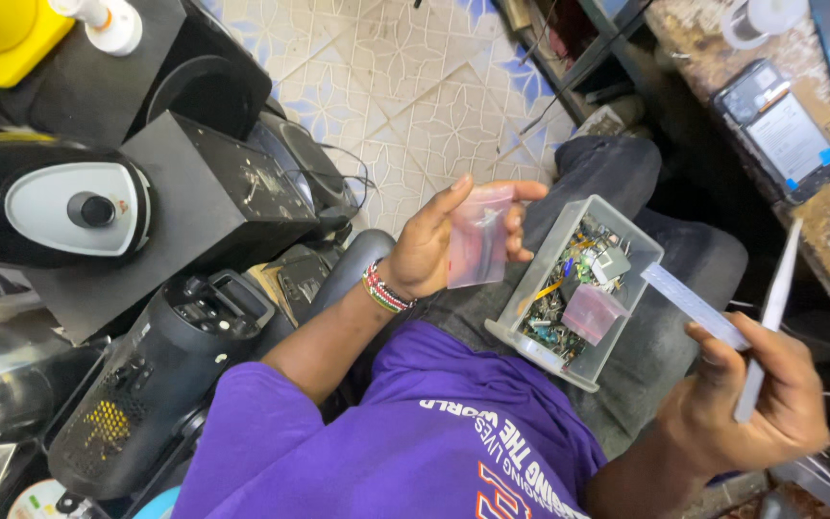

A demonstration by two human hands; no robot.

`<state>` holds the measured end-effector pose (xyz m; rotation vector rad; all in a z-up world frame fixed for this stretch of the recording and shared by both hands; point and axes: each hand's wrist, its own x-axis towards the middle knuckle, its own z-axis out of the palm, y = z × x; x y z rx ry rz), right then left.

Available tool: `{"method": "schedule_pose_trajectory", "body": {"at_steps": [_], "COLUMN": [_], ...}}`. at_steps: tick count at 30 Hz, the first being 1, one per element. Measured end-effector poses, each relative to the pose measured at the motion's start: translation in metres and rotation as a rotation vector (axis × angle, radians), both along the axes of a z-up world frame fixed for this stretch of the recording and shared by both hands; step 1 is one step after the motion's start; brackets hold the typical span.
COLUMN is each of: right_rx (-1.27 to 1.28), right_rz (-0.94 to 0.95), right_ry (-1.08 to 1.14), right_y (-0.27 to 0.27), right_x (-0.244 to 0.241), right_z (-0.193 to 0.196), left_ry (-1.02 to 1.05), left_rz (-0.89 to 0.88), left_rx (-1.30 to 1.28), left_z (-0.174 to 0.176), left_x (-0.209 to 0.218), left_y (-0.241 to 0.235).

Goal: The person sits with a plastic container of electronic components on their lap, using tweezers to pick up and sort small parts into a small plastic bag. They handle various components, including circuit boards and wires, and briefly interact with a phone on the nearby table.

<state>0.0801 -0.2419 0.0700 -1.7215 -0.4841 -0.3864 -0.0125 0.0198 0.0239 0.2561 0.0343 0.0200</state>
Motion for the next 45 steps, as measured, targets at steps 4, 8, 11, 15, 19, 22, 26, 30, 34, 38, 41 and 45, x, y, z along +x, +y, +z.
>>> {"method": "schedule_pose_trajectory", "body": {"at_steps": [4, 8, 11, 15, 19, 22, 26, 30, 34, 38, 41, 45], "right_rx": [-0.046, -0.138, -0.133, -0.130, -0.110, -0.115, -0.168, -0.173, -0.180, -0.172, -0.177, -0.162], "right_rz": [-0.004, -0.046, -0.034, -0.009, -0.011, -0.030, -0.040, -0.034, -0.025, -0.020, -0.025, -0.017], "right_ry": [0.138, 0.215, 0.207, 0.181, 0.204, 0.187, 0.204, 0.204, 0.207, 0.224, 0.228, 0.218], "right_y": [0.010, 0.018, 0.016, 0.010, 0.009, 0.007, 0.007, 0.005, 0.003, 0.004, 0.005, 0.003], "right_x": [-0.014, -0.017, -0.013, -0.010, -0.012, -0.012, -0.011, -0.011, -0.009, -0.009, -0.009, -0.008], "right_z": [0.019, 0.027, 0.016, 0.003, 0.004, 0.003, 0.003, 0.001, -0.003, -0.003, 0.001, -0.002], "left_ry": [-0.041, -0.044, -0.061, -0.050, -0.059, -0.080, -0.062, 0.023, 0.023, 0.063, 0.053, 0.114], "left_rz": [-0.012, -0.046, -0.069, -0.096, -0.129, -0.127, -0.127, -0.122, -0.085, -0.084, -0.095, -0.121], "left_rx": [0.018, -0.032, -0.028, 0.007, 0.012, 0.072, 0.247, 0.397, 0.416, 0.458, 0.429, 0.695], "left_z": [-0.006, -0.007, -0.007, -0.007, -0.011, -0.011, -0.006, -0.002, -0.011, -0.018, -0.024, -0.020], "left_x": [0.003, 0.004, 0.004, 0.003, 0.001, 0.001, 0.002, 0.000, -0.001, -0.001, 0.002, 0.007], "left_y": [0.000, -0.001, -0.001, -0.005, -0.006, -0.008, -0.010, -0.012, -0.017, -0.022, -0.024, -0.026]}}
